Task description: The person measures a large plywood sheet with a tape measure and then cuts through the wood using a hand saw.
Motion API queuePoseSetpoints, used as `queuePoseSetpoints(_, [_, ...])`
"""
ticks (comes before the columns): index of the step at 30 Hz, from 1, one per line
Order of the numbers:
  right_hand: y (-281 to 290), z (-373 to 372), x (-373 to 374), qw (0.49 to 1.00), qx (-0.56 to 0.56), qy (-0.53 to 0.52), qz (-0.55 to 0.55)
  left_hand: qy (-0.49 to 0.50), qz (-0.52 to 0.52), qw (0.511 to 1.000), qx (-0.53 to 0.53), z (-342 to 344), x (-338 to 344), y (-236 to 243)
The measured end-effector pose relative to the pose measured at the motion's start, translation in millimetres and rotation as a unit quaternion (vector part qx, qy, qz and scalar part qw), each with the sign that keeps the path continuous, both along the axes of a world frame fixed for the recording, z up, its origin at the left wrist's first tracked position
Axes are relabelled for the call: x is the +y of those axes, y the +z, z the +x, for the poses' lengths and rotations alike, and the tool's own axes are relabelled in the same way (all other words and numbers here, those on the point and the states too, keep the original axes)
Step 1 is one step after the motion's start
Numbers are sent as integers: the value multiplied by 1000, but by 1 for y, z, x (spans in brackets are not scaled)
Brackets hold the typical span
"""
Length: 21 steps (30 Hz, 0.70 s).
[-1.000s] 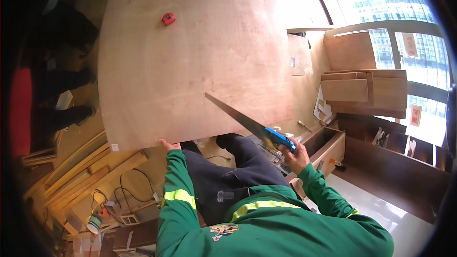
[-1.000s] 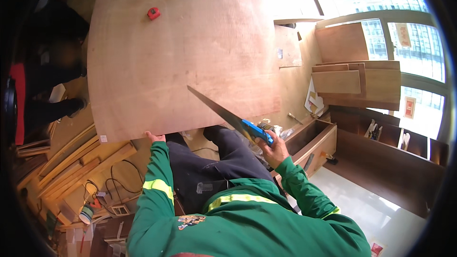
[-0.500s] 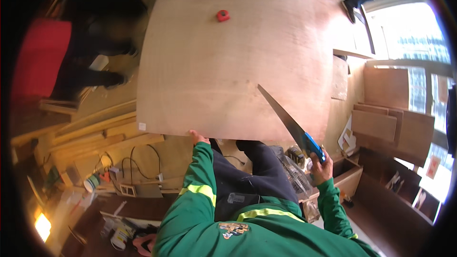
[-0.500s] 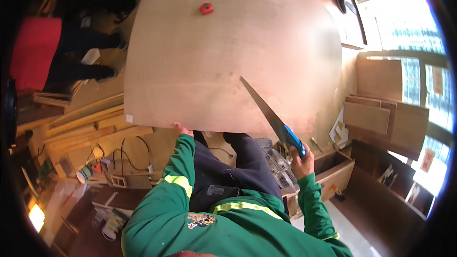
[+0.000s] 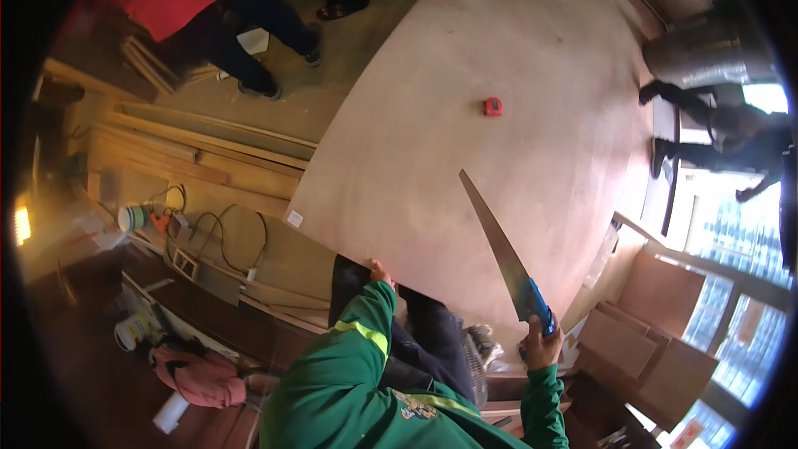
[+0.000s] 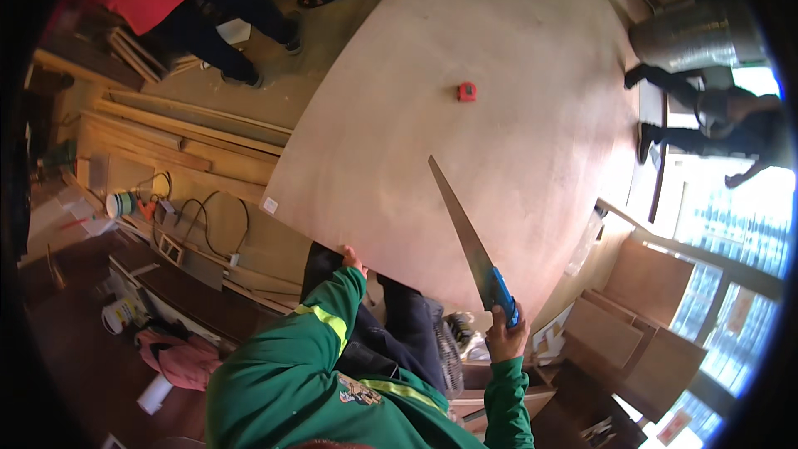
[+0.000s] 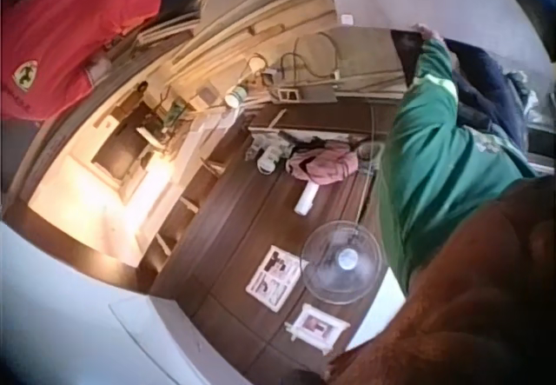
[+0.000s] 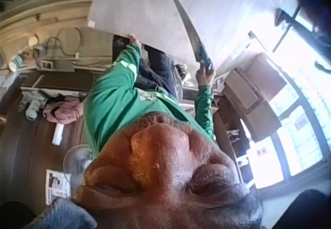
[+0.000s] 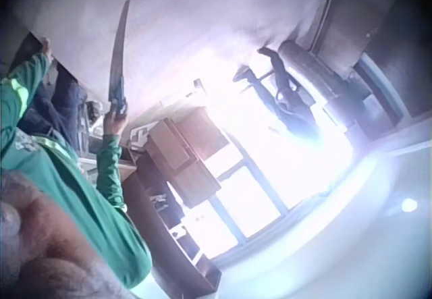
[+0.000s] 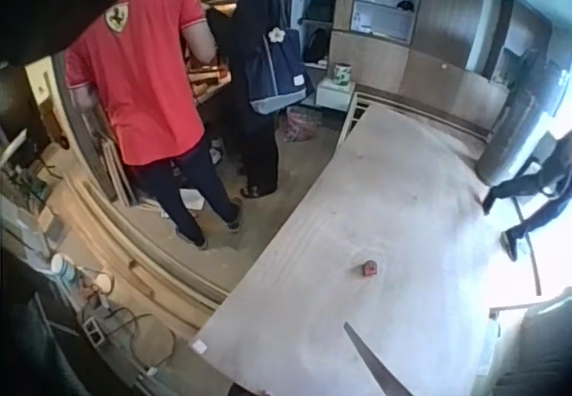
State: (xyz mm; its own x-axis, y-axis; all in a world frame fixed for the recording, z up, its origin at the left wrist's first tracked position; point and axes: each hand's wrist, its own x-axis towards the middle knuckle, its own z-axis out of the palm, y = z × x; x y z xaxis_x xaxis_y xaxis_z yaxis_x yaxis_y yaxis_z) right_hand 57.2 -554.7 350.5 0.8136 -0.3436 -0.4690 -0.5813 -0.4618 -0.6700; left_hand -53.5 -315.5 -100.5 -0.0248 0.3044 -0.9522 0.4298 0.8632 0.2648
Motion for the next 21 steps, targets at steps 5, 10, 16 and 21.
queuePoseSetpoints(5, [-3, 36, -2, 1000, -8, 10, -27, 38, -61, 997, 21, 12, -32, 26])
queuePoseSetpoints(10, [-21, 82, 33, 999, 19, 29, -9, -230, -297, 926, 26, 10, 26, 12])
queuePoseSetpoints(16, [-31, 117, 77, 998, 33, 43, -20, -526, 388, 753, -79, 192, 169, 84])
queuePoseSetpoints(21, [-22, 133, 122, 995, 51, 86, -14, -444, 640, 626, 37, 333, 253, 62])
